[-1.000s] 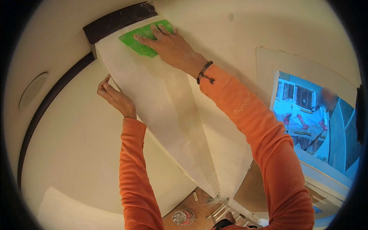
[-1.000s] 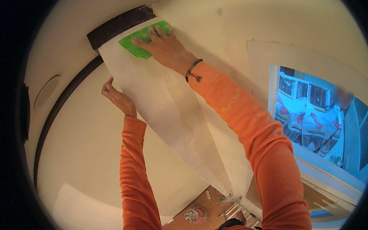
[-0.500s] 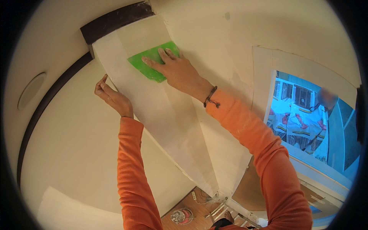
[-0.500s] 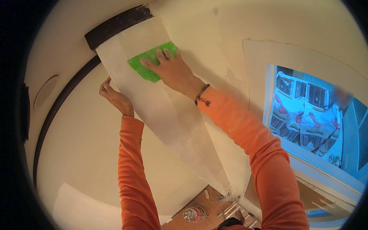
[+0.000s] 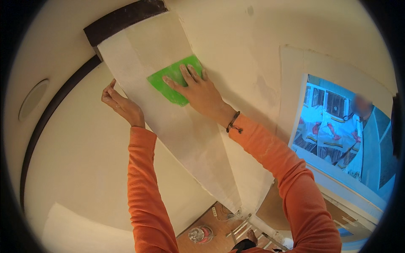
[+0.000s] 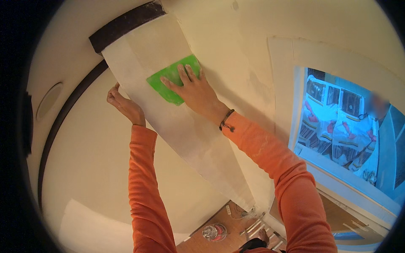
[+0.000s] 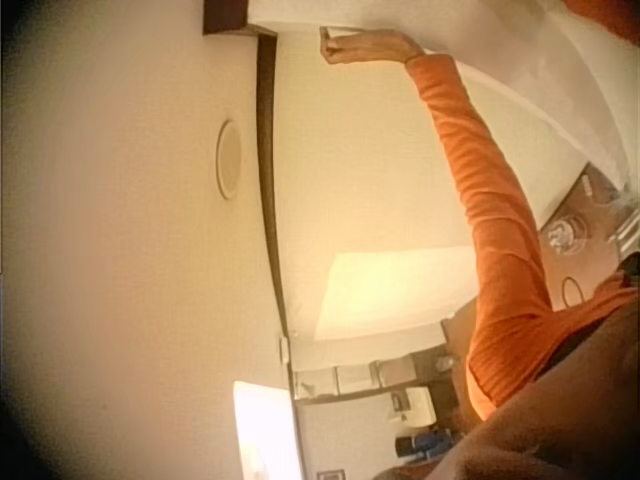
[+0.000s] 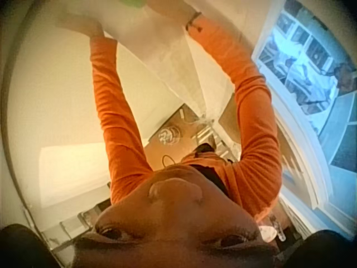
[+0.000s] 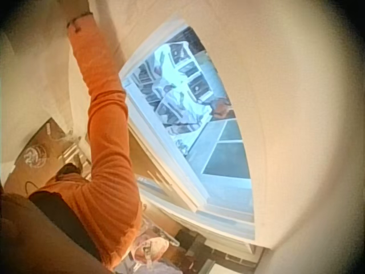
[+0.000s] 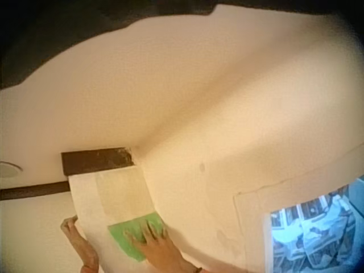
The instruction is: The person applies adhesive to a wall section using a putty knife, then positions and smooths a large sheet of white wallpaper onto the wall using a green plastic smoother. The person works on a wall adjacent to a window, smoothing the paper from the center outward to remove air bubbles.
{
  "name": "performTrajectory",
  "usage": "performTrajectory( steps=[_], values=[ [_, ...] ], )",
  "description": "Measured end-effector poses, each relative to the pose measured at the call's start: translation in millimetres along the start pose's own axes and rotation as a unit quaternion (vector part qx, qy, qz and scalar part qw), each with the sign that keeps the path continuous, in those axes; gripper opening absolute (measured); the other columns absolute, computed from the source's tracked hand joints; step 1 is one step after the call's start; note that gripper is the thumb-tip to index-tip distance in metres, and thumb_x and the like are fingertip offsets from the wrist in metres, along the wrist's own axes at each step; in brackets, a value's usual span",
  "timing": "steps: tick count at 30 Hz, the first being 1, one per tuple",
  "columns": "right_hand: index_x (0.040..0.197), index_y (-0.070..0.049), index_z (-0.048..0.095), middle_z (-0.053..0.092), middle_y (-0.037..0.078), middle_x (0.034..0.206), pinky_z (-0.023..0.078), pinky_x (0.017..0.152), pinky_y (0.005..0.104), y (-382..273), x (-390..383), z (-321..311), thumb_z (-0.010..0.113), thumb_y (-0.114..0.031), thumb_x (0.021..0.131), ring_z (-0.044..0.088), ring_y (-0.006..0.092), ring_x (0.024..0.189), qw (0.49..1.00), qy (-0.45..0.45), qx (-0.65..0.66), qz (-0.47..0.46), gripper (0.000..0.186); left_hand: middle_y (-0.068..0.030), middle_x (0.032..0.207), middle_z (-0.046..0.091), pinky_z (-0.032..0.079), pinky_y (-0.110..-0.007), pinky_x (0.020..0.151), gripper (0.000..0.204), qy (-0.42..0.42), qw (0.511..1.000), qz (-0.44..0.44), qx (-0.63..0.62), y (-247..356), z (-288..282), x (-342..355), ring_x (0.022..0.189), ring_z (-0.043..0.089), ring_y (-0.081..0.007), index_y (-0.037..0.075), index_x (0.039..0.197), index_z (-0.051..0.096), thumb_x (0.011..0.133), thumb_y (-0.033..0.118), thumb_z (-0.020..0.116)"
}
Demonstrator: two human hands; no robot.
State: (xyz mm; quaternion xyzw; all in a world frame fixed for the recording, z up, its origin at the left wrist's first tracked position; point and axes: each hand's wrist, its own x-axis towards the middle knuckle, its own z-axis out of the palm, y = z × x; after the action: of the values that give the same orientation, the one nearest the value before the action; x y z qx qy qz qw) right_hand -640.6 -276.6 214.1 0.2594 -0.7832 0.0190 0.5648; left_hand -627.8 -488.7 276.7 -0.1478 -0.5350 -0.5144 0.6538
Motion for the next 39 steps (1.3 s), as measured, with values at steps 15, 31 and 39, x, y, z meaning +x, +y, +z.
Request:
performTrajectory(
  steps=[15, 31, 39],
  values=[
    [0.161, -0.033, 0.030, 0.044, 0.024, 0.151, 0.042, 0.107, 0.0603, -11.2, -29.9, 11.0, 0.056, -0.008, 0.095, 0.051, 0.0412, 0.133, 1.000, -0.004, 0.011, 0.013, 0.075, -0.0135, 0.131, 0.053, 0.038, -0.038, 0.110, 0.031, -0.004, 1.000, -0.019, -0.016, 0.8, 0.2, -0.4, 0.124, 0.047, -0.0222, 0.006, 0.116, 0.042, 0.110, 0.035, 0.033],
    [0.161, -0.028, 0.031, 0.047, 0.026, 0.147, 0.045, 0.106, 0.0555, -9.4, -55.6, -31.3, 0.058, -0.006, 0.093, 0.052, 0.0424, 0.132, 0.997, -0.017, 0.072, -0.018, 0.076, -0.0110, 0.131, 0.053, 0.036, -0.038, 0.110, 0.031, -0.005, 0.999, -0.033, -0.031, 2.5, -2.4, 0.6, 0.124, 0.047, -0.0212, 0.006, 0.118, 0.043, 0.110, 0.034, 0.032],
    [0.161, -0.029, 0.031, 0.044, 0.029, 0.148, 0.047, 0.102, 0.0625, -0.8, 10.8, 15.4, 0.057, -0.012, 0.095, 0.049, 0.0457, 0.134, 0.995, 0.085, -0.054, 0.005, 0.073, -0.0120, 0.132, 0.053, 0.039, -0.038, 0.109, 0.031, -0.012, 1.000, -0.015, 0.003, 3.0, 1.0, -1.5, 0.124, 0.047, -0.0217, 0.006, 0.120, 0.041, 0.110, 0.034, 0.032]
  ],
)
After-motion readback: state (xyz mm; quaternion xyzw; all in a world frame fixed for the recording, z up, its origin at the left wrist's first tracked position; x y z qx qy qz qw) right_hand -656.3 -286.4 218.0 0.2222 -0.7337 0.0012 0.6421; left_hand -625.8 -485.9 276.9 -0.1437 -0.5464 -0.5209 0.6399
